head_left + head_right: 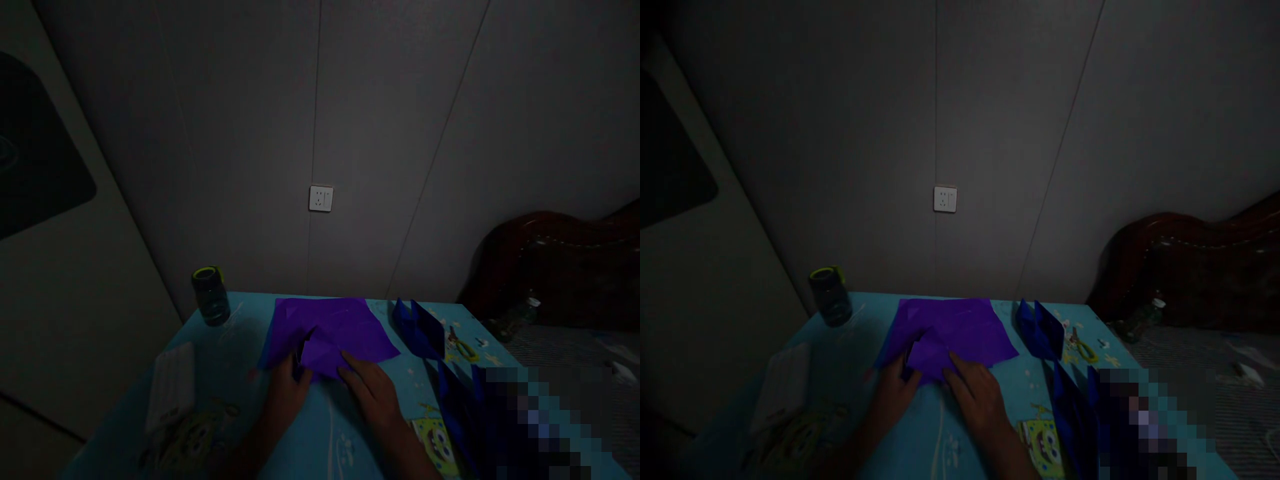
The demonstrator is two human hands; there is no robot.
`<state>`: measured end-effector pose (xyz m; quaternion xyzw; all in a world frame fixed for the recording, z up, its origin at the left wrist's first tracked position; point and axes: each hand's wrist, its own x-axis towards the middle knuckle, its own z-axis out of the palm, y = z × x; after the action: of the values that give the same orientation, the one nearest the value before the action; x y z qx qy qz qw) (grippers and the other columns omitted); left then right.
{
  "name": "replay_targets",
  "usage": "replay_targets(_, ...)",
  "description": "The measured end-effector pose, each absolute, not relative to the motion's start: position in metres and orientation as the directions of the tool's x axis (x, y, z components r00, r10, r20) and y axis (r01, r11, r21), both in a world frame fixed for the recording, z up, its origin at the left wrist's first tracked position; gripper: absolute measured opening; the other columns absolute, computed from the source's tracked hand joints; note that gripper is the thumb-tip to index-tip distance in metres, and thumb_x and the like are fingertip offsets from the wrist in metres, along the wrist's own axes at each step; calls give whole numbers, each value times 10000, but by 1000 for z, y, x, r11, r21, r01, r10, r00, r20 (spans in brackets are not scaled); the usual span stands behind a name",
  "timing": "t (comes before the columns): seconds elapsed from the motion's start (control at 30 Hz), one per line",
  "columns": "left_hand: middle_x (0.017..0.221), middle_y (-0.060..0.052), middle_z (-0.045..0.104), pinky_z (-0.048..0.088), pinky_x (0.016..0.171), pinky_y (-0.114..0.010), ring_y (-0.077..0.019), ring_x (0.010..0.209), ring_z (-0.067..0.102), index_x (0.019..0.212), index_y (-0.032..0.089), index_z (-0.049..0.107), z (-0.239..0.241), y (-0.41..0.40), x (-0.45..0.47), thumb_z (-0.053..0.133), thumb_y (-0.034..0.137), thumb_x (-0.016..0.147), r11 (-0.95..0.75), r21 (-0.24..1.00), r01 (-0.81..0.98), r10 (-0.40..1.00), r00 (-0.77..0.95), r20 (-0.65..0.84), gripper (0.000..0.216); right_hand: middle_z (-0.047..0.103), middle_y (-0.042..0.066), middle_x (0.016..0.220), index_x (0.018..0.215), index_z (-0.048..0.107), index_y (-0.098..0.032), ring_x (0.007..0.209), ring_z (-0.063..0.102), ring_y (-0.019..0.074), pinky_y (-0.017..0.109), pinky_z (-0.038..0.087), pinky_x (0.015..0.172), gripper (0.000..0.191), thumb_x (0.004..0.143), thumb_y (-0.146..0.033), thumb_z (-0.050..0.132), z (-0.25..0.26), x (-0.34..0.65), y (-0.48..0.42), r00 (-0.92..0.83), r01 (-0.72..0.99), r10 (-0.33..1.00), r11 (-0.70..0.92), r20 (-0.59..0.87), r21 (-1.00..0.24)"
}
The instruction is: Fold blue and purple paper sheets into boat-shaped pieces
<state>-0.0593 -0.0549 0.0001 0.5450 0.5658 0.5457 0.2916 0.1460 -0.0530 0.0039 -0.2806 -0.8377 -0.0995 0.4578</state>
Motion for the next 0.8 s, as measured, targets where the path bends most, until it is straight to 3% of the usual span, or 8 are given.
replay_targets(0.1, 1081, -103, 750, 450, 1009, -424, -308, 1080, 659, 1056, 209, 726, 3, -56, -62, 660, 261, 744, -184, 938, 295, 931, -253, 262, 323, 708, 142, 1194, 1258, 625, -263, 936, 716, 243, 379, 583, 746, 367, 922, -124, 576, 3, 141, -57, -396, 550, 387, 826, 833, -123)
replay_targets(0.23, 1000, -98, 773, 496, 947, -451, -328, 983, 692, 1040, 215, 743, -8, -55, -66, 677, 230, 706, -94, 925, 368, 947, -254, 197, 340, 720, 130, 1127, 1192, 630, -248, 980, 700, 243, 384, 591, 786, 298, 921, -146, 559, -2, 138, -57, -224, 550, 480, 781, 848, -297)
replay_targets(0.37, 1093, -123, 755, 496, 965, -445, -340, 1021, 689, 1120, 216, 727, -16, -54, -70, 677, 209, 697, -113, 869, 482, 946, -214, 242, 425, 720, 119, 1074, 1167, 615, -235, 981, 699, 239, 378, 596, 807, 261, 927, -165, 540, -2, 134, -58, -103, 507, 546, 748, 832, -428)
replay_targets(0.5, 1123, -117, 748, 500, 964, -392, -294, 1019, 696, 1181, 207, 695, -15, -54, -72, 595, 189, 751, -113, 809, 577, 958, -152, 242, 442, 720, 101, 1051, 1194, 597, -230, 965, 701, 230, 373, 601, 803, 284, 926, -157, 537, 1, 128, -59, -92, 488, 537, 758, 839, -432)
replay_targets(0.63, 1075, -111, 762, 489, 963, -396, -287, 1002, 691, 1139, 195, 709, -16, -54, -75, 577, 137, 723, -52, 810, 584, 958, -199, 206, 440, 700, 118, 1109, 1306, 536, -216, 1008, 682, 230, 367, 598, 823, 379, 931, -159, 532, -2, 123, -63, -135, 488, 543, 765, 829, -421)
replay_targets(0.8, 926, -90, 769, 483, 957, -409, -294, 990, 673, 973, 198, 744, -20, -54, -75, 619, 109, 695, -26, 925, 380, 932, -325, 159, 317, 668, 130, 1180, 1428, 438, -220, 1073, 648, 244, 388, 582, 862, 498, 939, -157, 507, -7, 121, -68, -222, 461, 524, 800, 823, -385)
